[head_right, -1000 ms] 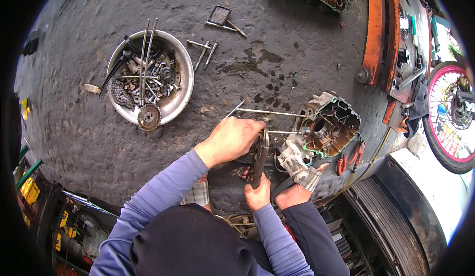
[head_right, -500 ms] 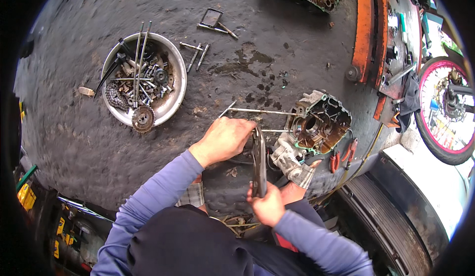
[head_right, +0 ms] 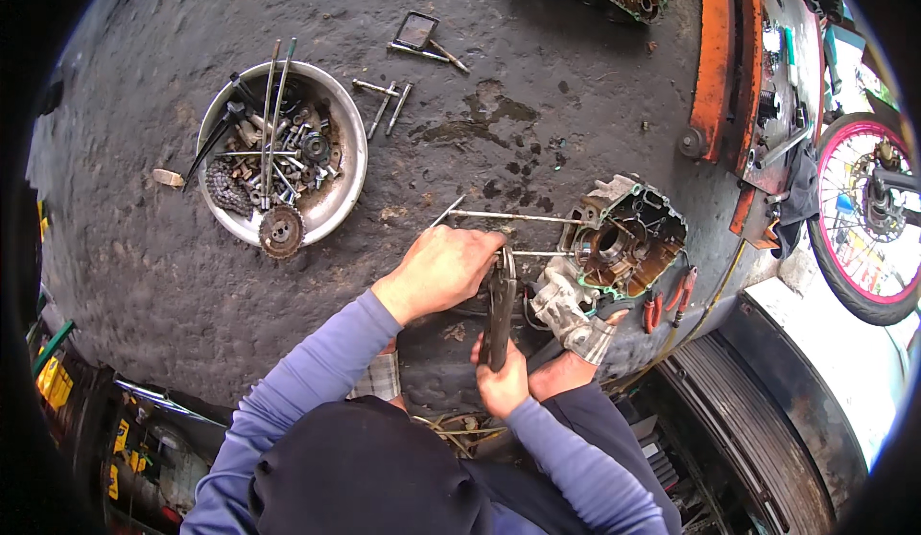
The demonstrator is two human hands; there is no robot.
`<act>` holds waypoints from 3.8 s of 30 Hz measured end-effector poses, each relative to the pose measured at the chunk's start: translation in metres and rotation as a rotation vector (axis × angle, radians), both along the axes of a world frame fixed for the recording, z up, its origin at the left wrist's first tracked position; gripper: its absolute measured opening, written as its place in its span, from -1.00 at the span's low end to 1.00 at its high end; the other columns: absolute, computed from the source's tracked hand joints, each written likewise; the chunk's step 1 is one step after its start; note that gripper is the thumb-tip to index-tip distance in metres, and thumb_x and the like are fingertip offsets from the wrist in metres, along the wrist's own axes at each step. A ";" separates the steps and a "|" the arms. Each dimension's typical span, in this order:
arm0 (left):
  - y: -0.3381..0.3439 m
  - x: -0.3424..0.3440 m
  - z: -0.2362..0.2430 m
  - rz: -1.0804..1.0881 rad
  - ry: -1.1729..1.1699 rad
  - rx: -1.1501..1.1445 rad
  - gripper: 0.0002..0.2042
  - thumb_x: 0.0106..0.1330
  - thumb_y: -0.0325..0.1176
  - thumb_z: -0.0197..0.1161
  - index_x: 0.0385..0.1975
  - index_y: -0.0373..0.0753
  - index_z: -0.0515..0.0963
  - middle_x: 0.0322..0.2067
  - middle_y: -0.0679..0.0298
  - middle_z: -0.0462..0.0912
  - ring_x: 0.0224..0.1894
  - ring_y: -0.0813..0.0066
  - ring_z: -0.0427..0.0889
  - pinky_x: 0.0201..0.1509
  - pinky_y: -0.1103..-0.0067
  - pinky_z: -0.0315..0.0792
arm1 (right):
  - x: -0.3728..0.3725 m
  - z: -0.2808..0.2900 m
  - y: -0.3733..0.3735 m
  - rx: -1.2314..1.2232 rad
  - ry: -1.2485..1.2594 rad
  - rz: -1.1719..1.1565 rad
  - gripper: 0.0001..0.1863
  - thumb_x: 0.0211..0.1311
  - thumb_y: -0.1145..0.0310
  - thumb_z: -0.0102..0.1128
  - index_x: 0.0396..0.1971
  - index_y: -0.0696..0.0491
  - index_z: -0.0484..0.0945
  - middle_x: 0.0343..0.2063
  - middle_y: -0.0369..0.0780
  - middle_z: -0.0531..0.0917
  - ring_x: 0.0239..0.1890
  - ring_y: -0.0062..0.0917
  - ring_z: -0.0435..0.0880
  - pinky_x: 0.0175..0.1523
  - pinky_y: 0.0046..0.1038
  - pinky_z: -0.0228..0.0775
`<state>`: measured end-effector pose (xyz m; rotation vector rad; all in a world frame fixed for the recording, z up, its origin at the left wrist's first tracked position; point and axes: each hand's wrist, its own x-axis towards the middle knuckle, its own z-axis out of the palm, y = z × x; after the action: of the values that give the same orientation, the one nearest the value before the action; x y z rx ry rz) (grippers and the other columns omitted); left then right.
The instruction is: The recorder uses locking pliers to manipulate and adjust components within a disassembled motorcycle engine block on the floor of a repair shop.
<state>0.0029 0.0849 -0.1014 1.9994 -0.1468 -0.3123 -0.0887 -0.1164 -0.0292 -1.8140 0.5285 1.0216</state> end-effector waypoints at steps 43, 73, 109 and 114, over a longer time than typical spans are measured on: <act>0.002 0.006 0.000 -0.023 0.048 -0.002 -0.86 0.26 -0.37 0.17 -0.28 -0.29 0.52 -0.50 0.05 0.63 -0.37 0.04 0.65 -0.30 0.21 0.51 | 0.025 0.029 -0.001 -0.016 0.180 0.106 -0.60 -0.03 0.69 -0.02 -0.10 0.15 0.39 -0.36 -0.24 0.57 -0.31 -0.53 0.58 -0.18 -0.53 0.44; -0.018 -0.004 0.008 0.091 -0.210 0.368 -0.86 0.13 -0.37 0.11 -0.37 -0.22 0.54 -0.40 0.27 0.52 -0.25 0.32 0.53 -0.17 0.42 0.38 | 0.012 0.016 0.001 -0.095 0.162 -0.031 -0.68 -0.03 0.68 -0.01 -0.20 0.18 0.44 -0.42 -0.22 0.60 -0.36 -0.49 0.64 -0.21 -0.48 0.51; -0.002 0.007 0.003 -0.026 -0.077 0.138 -0.92 0.14 -0.43 0.12 -0.44 -0.29 0.46 -0.51 0.10 0.54 -0.44 0.10 0.59 -0.35 0.27 0.49 | 0.015 -0.018 -0.006 -0.115 -0.078 0.262 -0.58 -0.09 0.66 0.02 -0.10 0.16 0.42 -0.33 -0.17 0.64 -0.20 -0.47 0.67 -0.04 -0.44 0.49; -0.015 -0.003 0.019 0.030 -0.163 0.376 -0.71 0.14 -0.41 0.05 -0.16 -0.37 0.53 -0.35 0.21 0.49 -0.21 0.28 0.49 -0.04 0.42 0.35 | 0.002 -0.035 0.001 -0.179 -0.160 0.127 -0.64 -0.10 0.66 -0.01 -0.20 0.17 0.48 -0.41 -0.18 0.65 -0.30 -0.46 0.68 -0.13 -0.44 0.51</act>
<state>-0.0005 0.0696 -0.0823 2.3988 -0.1703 -0.1647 -0.0870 -0.1159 -0.0641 -2.0910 0.4214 0.9269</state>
